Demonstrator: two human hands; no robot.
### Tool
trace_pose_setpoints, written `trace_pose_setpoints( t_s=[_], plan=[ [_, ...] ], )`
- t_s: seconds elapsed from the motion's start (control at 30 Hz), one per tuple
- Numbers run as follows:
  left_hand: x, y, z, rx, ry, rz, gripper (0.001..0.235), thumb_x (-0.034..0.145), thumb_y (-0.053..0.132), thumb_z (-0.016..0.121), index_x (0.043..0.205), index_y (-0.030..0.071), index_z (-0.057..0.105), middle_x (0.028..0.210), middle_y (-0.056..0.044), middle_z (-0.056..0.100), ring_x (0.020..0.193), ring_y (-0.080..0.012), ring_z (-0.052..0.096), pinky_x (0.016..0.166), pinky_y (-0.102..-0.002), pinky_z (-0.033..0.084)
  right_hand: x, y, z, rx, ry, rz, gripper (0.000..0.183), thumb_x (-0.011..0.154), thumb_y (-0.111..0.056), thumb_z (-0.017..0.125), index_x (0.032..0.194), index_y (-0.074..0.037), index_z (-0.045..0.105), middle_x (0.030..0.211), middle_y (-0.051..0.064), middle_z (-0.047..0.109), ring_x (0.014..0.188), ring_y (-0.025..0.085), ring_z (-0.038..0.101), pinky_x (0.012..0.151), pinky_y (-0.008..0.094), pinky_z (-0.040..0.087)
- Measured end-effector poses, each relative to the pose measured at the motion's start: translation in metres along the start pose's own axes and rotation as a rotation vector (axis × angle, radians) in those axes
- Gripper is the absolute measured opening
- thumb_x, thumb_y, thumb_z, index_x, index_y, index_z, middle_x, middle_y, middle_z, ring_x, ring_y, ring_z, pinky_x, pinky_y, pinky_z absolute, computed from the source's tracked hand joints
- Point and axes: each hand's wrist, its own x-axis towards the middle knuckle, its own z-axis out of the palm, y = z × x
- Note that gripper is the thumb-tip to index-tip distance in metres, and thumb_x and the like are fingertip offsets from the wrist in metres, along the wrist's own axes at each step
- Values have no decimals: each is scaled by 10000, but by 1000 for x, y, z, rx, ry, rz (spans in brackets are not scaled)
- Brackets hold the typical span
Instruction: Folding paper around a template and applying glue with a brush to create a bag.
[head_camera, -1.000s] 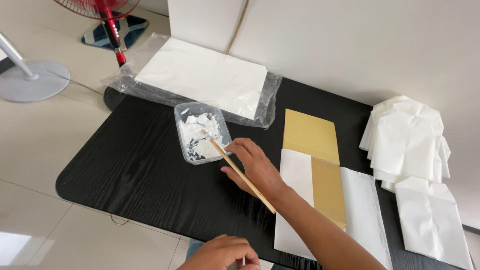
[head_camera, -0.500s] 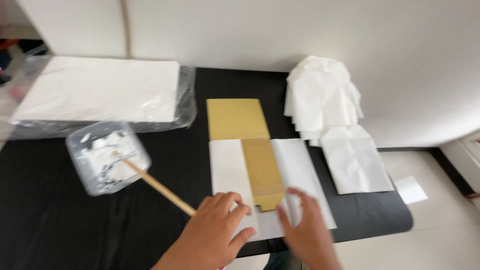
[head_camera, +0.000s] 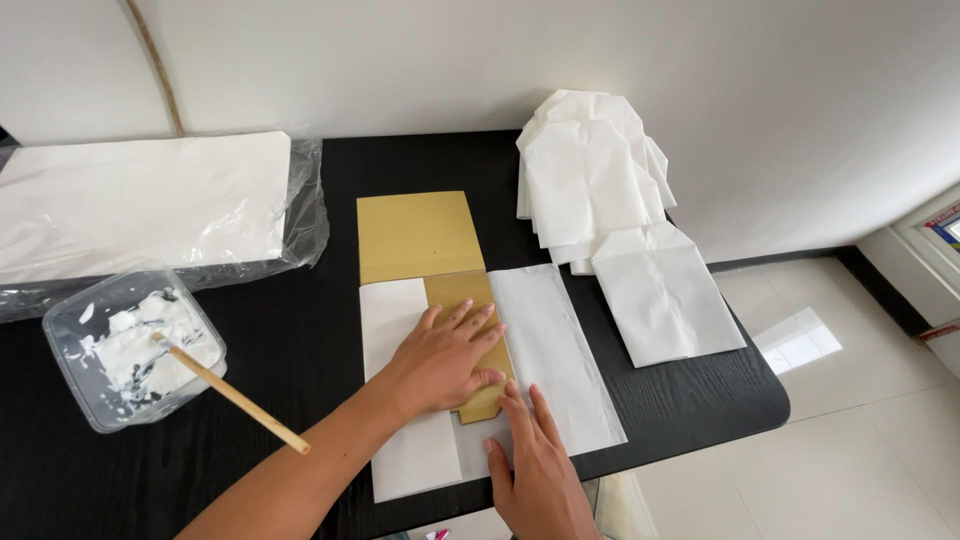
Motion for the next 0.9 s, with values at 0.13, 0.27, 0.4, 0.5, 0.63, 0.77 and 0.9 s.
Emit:
trace_pose_setpoints(
  t_s=[0.13, 0.27, 0.4, 0.5, 0.63, 0.77, 0.9],
  plan=[
    [-5, 1, -2, -2, -17, 12, 725, 1029, 614, 336, 1614, 192, 264, 1710, -78, 150, 1568, -315, 107, 1206, -583, 122, -1, 4, 1, -8, 11, -45, 421, 1019, -237, 524, 1396, -55, 476, 1650, 101, 396, 1583, 325, 202, 1144, 456, 382],
    [-7, 1, 2, -12, 9, 14, 721, 1029, 615, 340, 1604, 180, 294, 1704, -79, 180, 1560, -315, 139, 1197, -580, 144, -4, 2, -2, -1, -3, 6, 434, 1013, -258, 539, 1406, -85, 477, 1641, 72, 426, 1587, 282, 219, 1123, 454, 405],
    [-15, 3, -4, -21, 26, 10, 814, 1006, 693, 240, 1620, 160, 214, 1707, -120, 104, 1566, -321, 64, 1208, -575, 80, -21, 18, 3, -4, 391, -56, 541, 850, -310, 738, 1323, -102, 579, 1581, 117, 453, 1507, 336, 320, 1153, 506, 357],
    [-30, -2, -10, 12, 142, -63, 802, 1023, 685, 243, 1610, 139, 219, 1689, -196, 97, 1548, -385, 68, 1193, -587, 99, -38, 27, -10, -105, 687, 141, 748, 673, -400, 859, 1292, -59, 613, 1485, 141, 569, 1407, 376, 479, 1043, 514, 476],
    [-44, -9, -8, 5, 20, -350, 957, 1012, 768, 256, 1621, 51, 78, 1687, -281, -28, 1537, -501, -13, 1205, -596, 109, -44, 61, -44, -273, 485, 669, 1038, 625, -662, 815, 1448, -109, 506, 1394, 53, 604, 1389, 347, 459, 1103, 547, 417],
    [-40, -5, 5, 11, -143, -416, 1017, 985, 819, 220, 1630, 63, 1, 1698, -269, -70, 1558, -461, -13, 1229, -571, 114, -23, 33, -68, -247, 277, 737, 1080, 666, -733, 774, 1499, -141, 426, 1417, 28, 582, 1408, 288, 443, 1180, 536, 333],
    [-36, 3, 4, -40, -244, -474, 1082, 986, 820, 296, 1625, 36, -87, 1714, -224, -138, 1585, -367, -75, 1254, -545, 84, 2, 14, -82, -163, 171, 810, 1004, 727, -660, 774, 1527, -196, 383, 1367, -29, 573, 1370, 219, 464, 1175, 461, 322]
  ],
)
